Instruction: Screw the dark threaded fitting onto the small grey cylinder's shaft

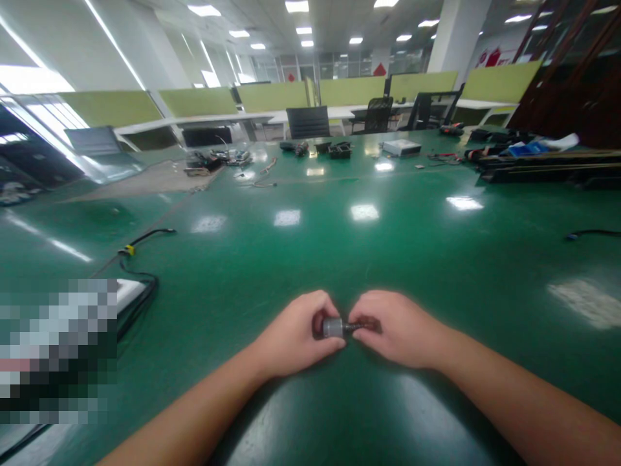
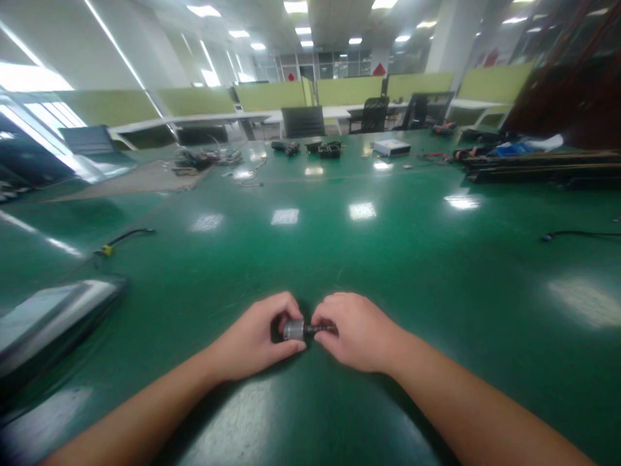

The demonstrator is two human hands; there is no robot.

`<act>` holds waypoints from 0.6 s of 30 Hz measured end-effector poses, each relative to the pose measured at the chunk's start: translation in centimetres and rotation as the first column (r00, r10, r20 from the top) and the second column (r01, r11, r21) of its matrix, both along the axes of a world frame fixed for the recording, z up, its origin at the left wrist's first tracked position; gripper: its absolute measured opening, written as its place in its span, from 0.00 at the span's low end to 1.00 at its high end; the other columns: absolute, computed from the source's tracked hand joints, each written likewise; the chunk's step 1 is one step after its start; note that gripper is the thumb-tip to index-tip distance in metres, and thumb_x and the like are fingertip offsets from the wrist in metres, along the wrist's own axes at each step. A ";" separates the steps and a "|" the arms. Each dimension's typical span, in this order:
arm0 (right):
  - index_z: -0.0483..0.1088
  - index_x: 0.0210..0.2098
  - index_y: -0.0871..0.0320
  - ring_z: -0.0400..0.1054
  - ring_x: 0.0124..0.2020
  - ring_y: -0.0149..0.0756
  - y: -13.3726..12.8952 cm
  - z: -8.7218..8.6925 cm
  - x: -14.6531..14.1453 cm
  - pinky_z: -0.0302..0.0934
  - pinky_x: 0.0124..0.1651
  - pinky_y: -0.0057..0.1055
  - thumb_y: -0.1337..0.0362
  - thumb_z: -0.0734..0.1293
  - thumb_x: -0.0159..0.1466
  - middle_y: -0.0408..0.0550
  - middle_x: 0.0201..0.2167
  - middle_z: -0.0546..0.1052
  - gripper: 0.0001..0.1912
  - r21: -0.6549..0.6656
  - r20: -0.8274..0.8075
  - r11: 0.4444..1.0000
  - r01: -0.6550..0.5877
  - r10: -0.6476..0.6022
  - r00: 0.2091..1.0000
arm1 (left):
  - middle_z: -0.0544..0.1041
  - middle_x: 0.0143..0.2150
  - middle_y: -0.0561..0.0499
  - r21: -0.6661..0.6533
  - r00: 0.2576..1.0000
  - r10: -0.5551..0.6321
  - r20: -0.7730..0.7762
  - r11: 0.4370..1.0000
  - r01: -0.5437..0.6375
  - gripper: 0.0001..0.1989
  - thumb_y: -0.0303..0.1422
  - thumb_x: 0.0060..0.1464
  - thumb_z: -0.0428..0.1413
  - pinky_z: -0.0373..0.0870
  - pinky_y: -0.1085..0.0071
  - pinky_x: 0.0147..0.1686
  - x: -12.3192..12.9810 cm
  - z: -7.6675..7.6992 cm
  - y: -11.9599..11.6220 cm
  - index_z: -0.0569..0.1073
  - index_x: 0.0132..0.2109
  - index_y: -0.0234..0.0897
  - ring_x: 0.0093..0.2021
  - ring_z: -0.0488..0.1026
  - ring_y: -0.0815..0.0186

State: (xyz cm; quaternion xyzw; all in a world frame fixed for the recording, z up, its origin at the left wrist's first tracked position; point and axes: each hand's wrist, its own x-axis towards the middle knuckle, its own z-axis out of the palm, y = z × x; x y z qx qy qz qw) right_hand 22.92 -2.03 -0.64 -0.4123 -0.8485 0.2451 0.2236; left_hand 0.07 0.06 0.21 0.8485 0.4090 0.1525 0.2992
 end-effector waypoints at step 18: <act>0.74 0.35 0.57 0.64 0.33 0.32 -0.1 0.5 0.7 0.54 0.36 0.28 0.69 0.70 0.62 0.42 0.30 0.74 0.02 -0.020 0.038 1.000 0.003 -0.003 0.999 | 0.72 0.34 0.53 0.002 1.000 -0.012 -0.016 1.000 0.012 0.13 0.34 0.49 0.65 0.62 0.70 0.33 -0.2 0.0 0.1 0.71 0.40 0.38 0.33 0.68 0.65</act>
